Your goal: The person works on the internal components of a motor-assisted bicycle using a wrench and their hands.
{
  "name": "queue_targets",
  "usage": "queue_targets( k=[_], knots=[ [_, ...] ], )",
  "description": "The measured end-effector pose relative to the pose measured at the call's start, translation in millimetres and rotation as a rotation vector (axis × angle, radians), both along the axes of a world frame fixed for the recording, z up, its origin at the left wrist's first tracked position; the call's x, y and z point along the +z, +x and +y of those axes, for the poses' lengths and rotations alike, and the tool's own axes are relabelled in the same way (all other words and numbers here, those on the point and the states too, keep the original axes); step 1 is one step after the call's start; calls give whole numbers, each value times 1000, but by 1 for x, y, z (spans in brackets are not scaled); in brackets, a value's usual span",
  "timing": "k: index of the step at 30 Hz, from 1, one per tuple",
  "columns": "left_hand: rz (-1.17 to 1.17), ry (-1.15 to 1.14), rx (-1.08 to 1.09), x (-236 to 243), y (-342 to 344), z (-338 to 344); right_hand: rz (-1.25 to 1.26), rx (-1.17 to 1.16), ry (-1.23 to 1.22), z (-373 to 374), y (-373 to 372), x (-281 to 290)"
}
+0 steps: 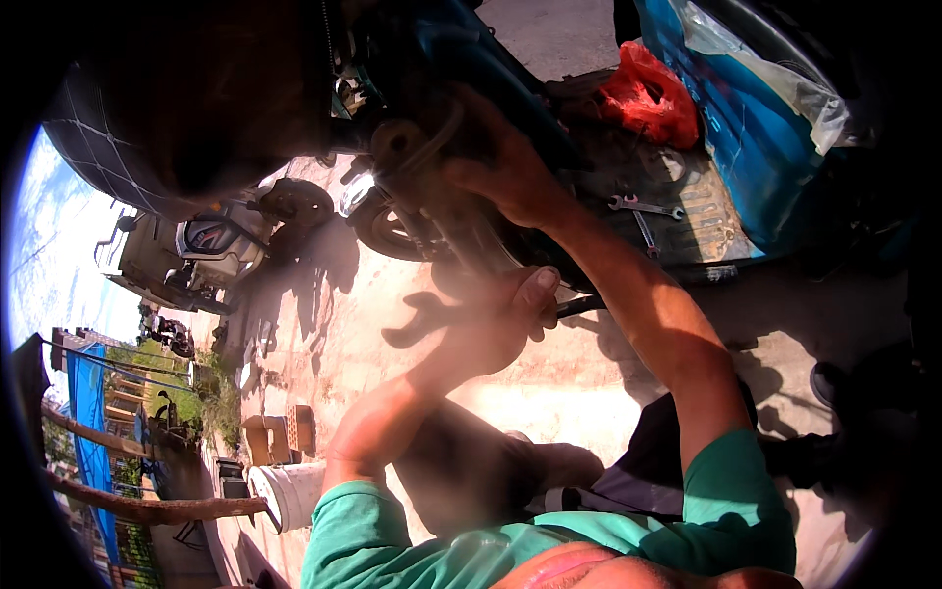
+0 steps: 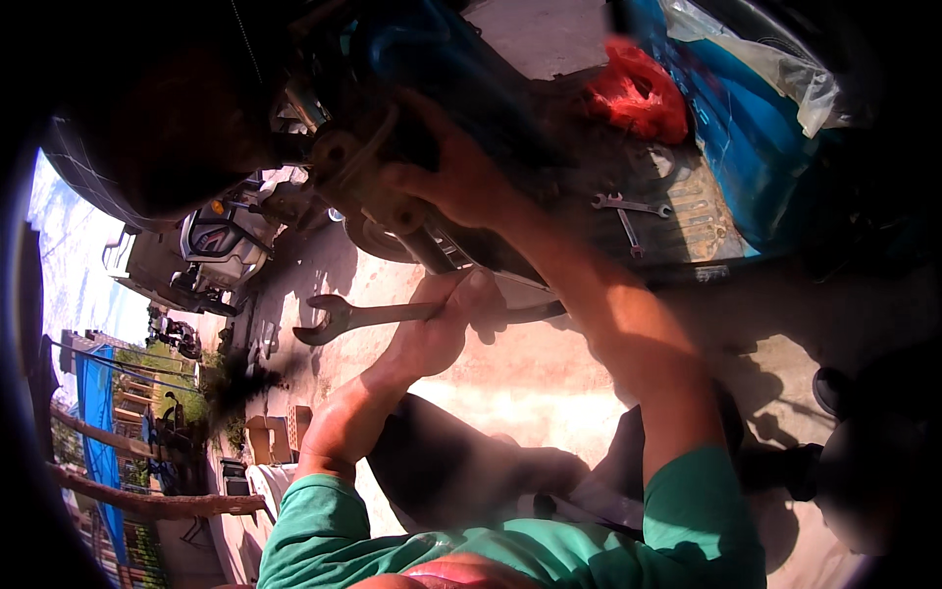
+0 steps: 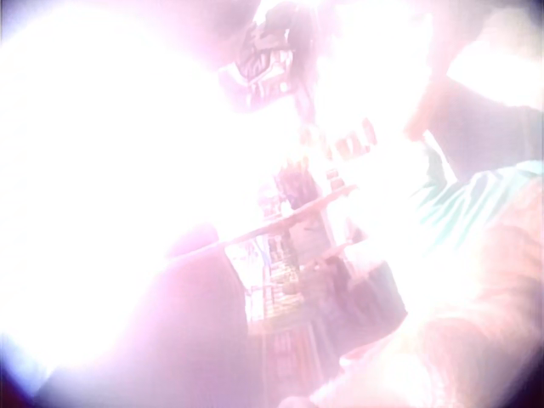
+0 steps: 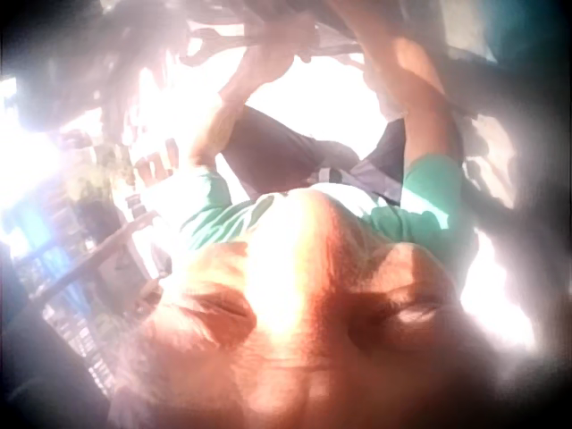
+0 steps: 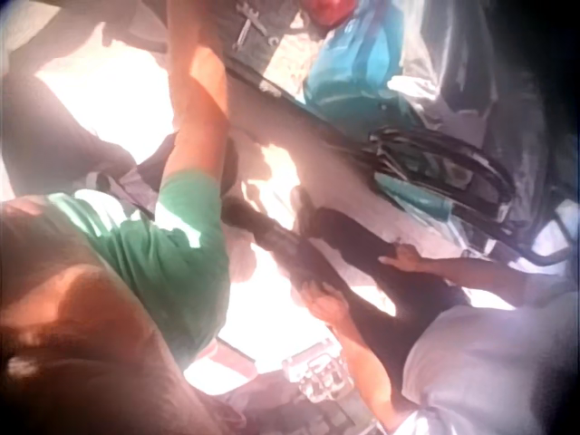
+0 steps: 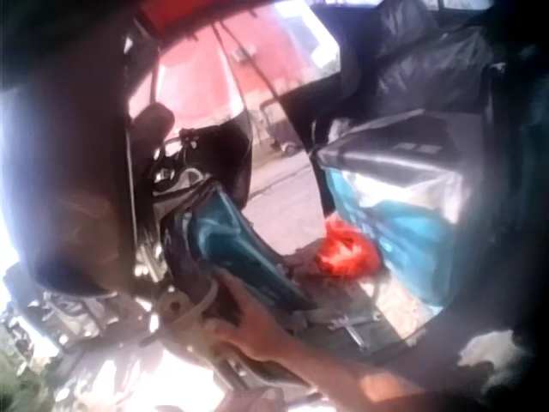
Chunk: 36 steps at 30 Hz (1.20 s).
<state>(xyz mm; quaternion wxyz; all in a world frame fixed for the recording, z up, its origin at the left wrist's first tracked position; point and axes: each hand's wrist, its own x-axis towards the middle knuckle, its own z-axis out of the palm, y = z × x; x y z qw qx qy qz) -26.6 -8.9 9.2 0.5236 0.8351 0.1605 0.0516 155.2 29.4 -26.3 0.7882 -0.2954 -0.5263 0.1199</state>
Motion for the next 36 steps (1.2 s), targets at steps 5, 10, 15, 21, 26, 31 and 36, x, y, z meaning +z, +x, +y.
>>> queue_targets(
  k=[5,10,15,21,26,31,36],
  knots=[
    [-233,-170,72,-2,16,-1,-40,-44,-75,-10,1,8],
    [-337,-7,278,-20,29,5,-38,9,-37,-13,3,11],
    [-454,-218,363,-24,30,12,-75,-34,-83,-15,2,10],
    [-370,-192,384,-16,30,12,-25,48,-48,-13,2,12],
    [-354,-365,494,-17,32,16,-31,22,-82,-11,2,8],
    [-438,-86,257,-19,16,7,-29,-29,-57,-10,0,9],
    [-296,59,122,-31,15,16,-8,12,-44,-14,-1,12]
  ],
)
